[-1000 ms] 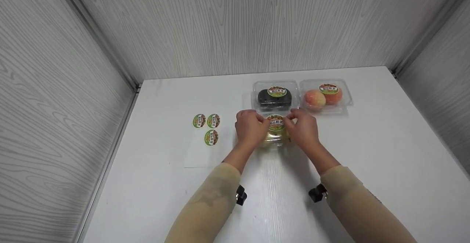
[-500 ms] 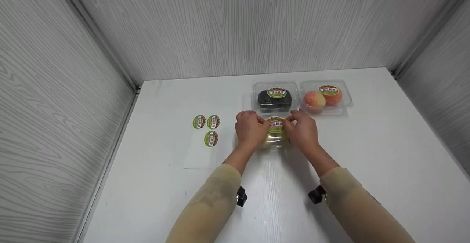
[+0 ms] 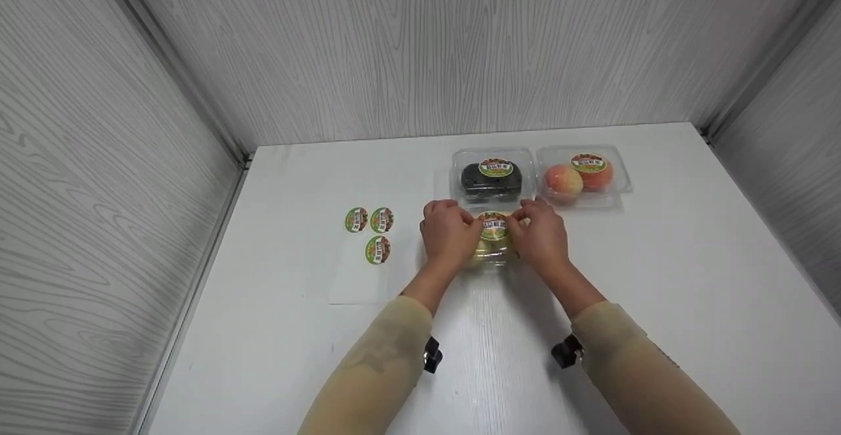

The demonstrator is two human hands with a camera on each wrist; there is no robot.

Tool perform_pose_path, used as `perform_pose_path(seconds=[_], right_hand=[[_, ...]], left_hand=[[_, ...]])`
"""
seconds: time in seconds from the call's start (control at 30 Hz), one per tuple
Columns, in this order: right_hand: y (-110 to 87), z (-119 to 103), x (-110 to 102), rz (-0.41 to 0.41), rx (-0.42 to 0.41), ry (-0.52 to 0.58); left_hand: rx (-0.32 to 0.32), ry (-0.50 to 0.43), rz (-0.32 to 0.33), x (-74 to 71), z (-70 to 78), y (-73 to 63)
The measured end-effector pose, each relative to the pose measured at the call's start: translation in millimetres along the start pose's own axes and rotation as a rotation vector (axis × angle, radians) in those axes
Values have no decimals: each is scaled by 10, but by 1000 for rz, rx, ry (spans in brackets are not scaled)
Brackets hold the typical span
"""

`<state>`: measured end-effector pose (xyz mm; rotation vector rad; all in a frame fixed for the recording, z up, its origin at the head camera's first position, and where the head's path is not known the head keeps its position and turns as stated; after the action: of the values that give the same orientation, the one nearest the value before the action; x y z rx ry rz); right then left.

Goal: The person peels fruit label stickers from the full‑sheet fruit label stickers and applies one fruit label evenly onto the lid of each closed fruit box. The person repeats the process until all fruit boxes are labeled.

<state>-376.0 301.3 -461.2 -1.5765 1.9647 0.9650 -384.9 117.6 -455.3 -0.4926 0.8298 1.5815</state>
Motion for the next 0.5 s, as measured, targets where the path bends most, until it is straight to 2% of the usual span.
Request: perform_pose_path(seconds=[0.5], right_hand=[[-21,-30,-13,48,-50,26]], left_hand=[[21,37,47,-8,6,-24]])
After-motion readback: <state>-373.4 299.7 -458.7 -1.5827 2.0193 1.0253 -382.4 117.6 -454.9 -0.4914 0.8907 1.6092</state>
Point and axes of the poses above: each hand's wrist, its own y-axis towards the middle knuckle, its own x-axis out of the palm, z = x × y, the point moved 9 cm from there along y, towards the middle knuckle
